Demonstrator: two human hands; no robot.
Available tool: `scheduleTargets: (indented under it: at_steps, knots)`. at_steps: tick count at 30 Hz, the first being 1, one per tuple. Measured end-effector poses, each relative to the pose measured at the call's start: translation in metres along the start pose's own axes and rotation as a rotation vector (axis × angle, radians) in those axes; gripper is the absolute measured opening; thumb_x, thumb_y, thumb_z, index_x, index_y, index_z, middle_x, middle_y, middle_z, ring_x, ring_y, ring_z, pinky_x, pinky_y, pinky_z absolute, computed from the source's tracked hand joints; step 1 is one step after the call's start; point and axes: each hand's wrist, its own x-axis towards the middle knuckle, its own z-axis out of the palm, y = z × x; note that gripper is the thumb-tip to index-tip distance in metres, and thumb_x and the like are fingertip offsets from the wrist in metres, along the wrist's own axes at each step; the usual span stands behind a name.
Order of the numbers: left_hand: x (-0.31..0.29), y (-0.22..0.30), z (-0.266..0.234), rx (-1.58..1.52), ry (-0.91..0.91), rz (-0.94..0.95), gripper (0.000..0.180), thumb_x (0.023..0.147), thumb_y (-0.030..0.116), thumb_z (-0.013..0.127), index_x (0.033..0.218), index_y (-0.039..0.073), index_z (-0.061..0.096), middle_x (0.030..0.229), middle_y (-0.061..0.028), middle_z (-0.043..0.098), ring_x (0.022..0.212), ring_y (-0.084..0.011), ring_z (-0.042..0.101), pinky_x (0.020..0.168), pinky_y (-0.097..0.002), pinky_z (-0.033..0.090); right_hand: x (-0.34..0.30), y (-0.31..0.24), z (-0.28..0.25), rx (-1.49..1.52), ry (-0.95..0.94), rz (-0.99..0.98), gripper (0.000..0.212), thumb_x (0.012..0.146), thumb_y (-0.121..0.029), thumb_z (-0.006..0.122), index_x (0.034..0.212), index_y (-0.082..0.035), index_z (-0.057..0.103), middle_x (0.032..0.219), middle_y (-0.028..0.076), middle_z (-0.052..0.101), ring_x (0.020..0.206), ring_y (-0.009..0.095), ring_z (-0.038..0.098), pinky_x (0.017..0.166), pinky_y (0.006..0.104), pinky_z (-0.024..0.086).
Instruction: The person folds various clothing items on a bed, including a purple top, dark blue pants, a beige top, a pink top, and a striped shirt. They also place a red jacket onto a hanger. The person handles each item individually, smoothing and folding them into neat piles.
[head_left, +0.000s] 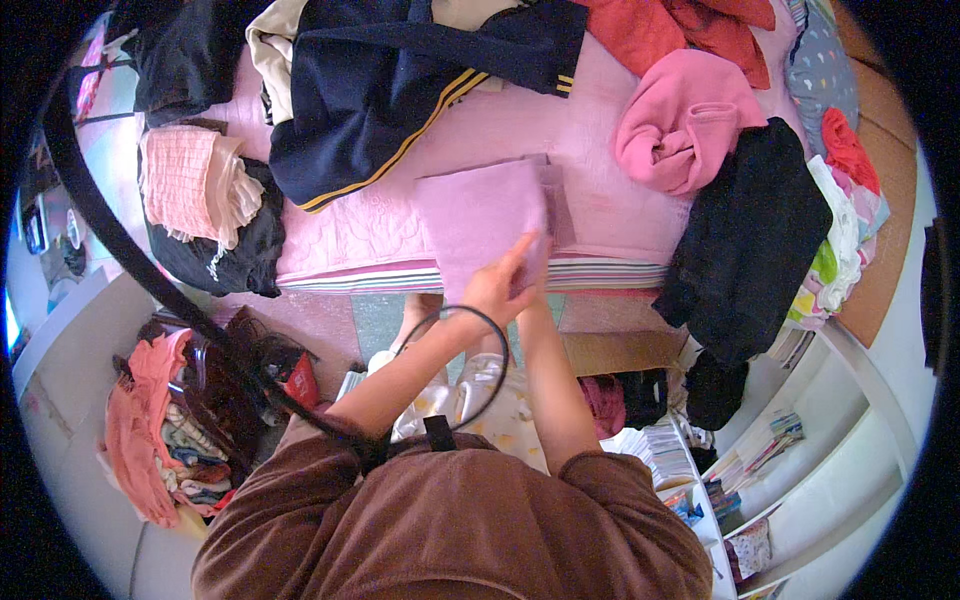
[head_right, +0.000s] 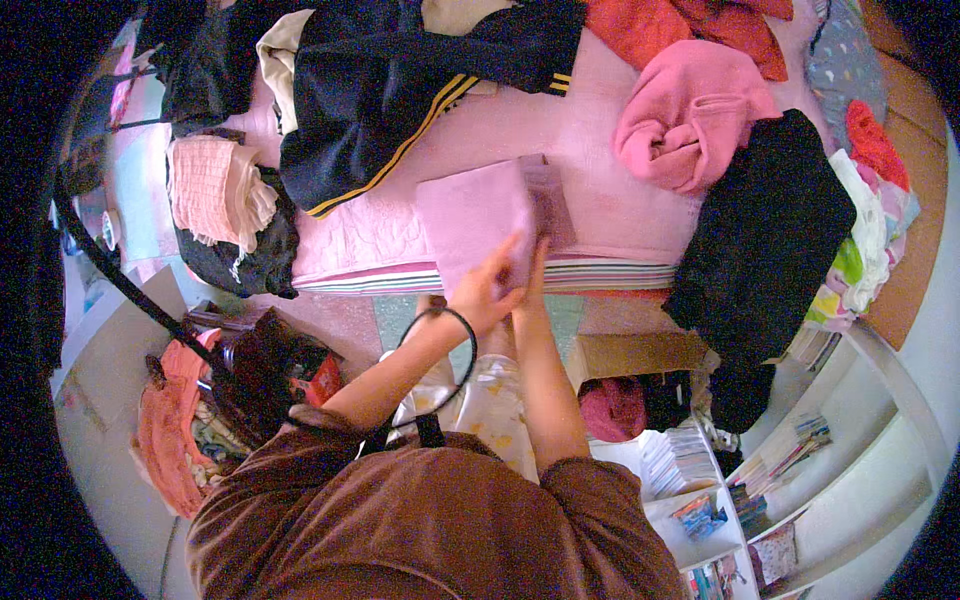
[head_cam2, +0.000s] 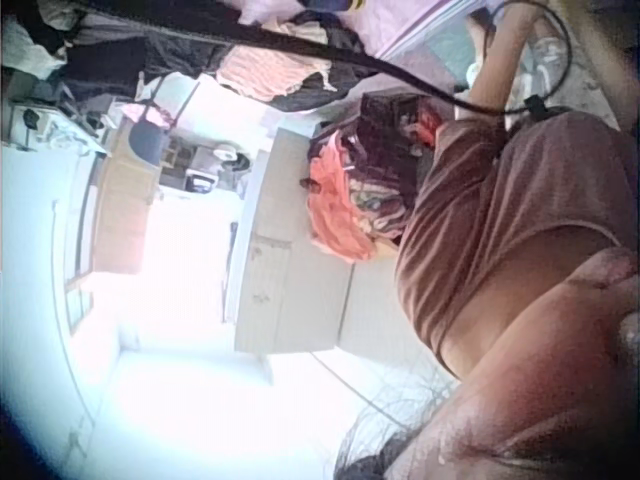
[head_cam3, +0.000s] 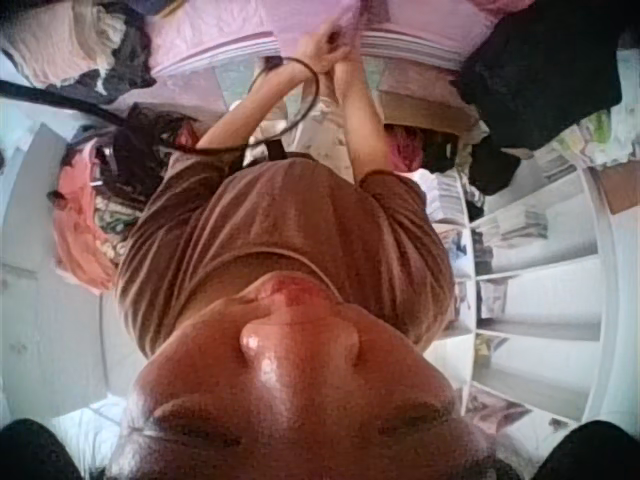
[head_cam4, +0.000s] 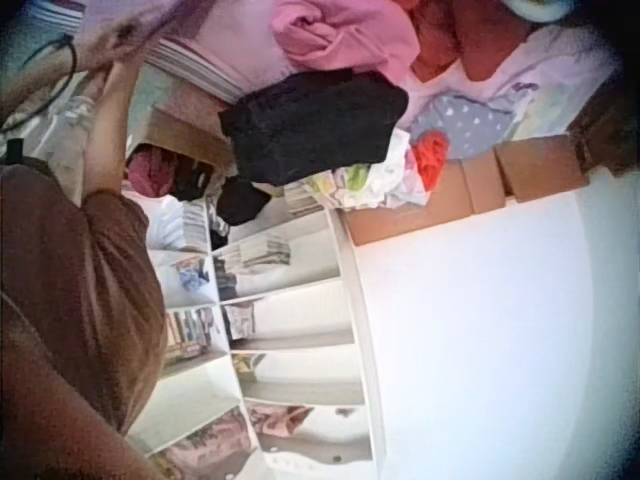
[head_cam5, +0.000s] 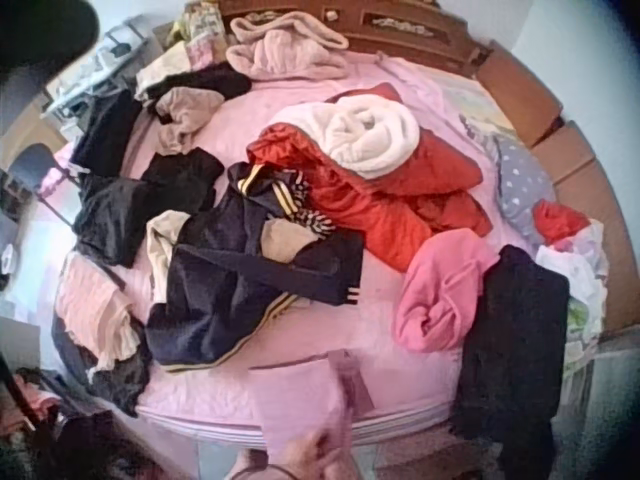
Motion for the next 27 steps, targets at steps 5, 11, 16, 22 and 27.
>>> scheduleTargets:
  at_steps: [5, 11, 16, 22, 27]
  knots:
    - [0.027, -0.039, 0.022, 0.356, -0.079, 0.263, 0.065, 0.072, 0.013, 0.064, 0.131, 0.009, 0.036, 0.114, -0.0164, 0.054, 0.108, -0.0326, 0.049, 0.092, -0.0416, 0.039, -0.039, -0.05, 0.013, -0.38, 0.088, -0.247, 0.038, 0.081, -0.031, 0.056, 0.106, -0.003, 0.055, 0.098, 0.005, 0.059, 0.088, 0.016, 0.055, 0.078, 0.0284, 0.043]
    - [0.027, -0.046, -0.011, 0.891, 0.042, 0.105, 0.073, 0.068, 0.027, 0.068, 0.133, 0.019, 0.036, 0.143, -0.0123, 0.023, 0.132, -0.0316, 0.019, 0.105, -0.0531, 0.012, -0.025, -0.06, -0.001, -1.124, 0.398, -0.552, 0.045, 0.072, -0.015, 0.066, 0.109, 0.004, 0.052, 0.1, 0.013, 0.059, 0.09, 0.02, 0.054, 0.08, 0.031, 0.042]
    - [0.036, -0.052, -0.017, 0.893, -0.025, 0.073, 0.087, 0.062, 0.031, 0.074, 0.136, 0.018, 0.029, 0.143, -0.0149, 0.019, 0.132, -0.0321, 0.018, 0.105, -0.0509, 0.015, -0.006, -0.081, 0.012, -1.538, 0.482, -1.018, 0.066, 0.063, -0.028, 0.075, 0.116, 0.0, 0.046, 0.104, 0.022, 0.055, 0.099, 0.039, 0.051, 0.088, 0.0447, 0.039]
    - [0.025, -0.134, -0.042, -0.104, 0.719, -0.402, 0.066, 0.065, 0.014, 0.072, 0.122, 0.004, 0.04, 0.118, -0.0195, 0.045, 0.11, -0.0345, 0.045, 0.092, -0.0416, 0.037, 0.03, -0.103, 0.019, -1.736, 0.359, -0.439, 0.06, 0.063, -0.032, 0.076, 0.107, 0.001, 0.052, 0.092, 0.015, 0.062, 0.082, 0.028, 0.061, 0.074, 0.0391, 0.047]
    - [0.034, -0.076, -0.092, 0.342, 0.732, 0.072, 0.046, 0.067, 0.006, 0.067, 0.11, 0.005, 0.05, 0.109, -0.0125, 0.052, 0.105, -0.0282, 0.05, 0.091, -0.038, 0.039, 0.017, -0.112, 0.027, -1.198, 0.017, -0.213, 0.042, 0.07, -0.011, 0.067, 0.106, 0.005, 0.053, 0.095, 0.009, 0.061, 0.086, 0.018, 0.057, 0.077, 0.0308, 0.045]
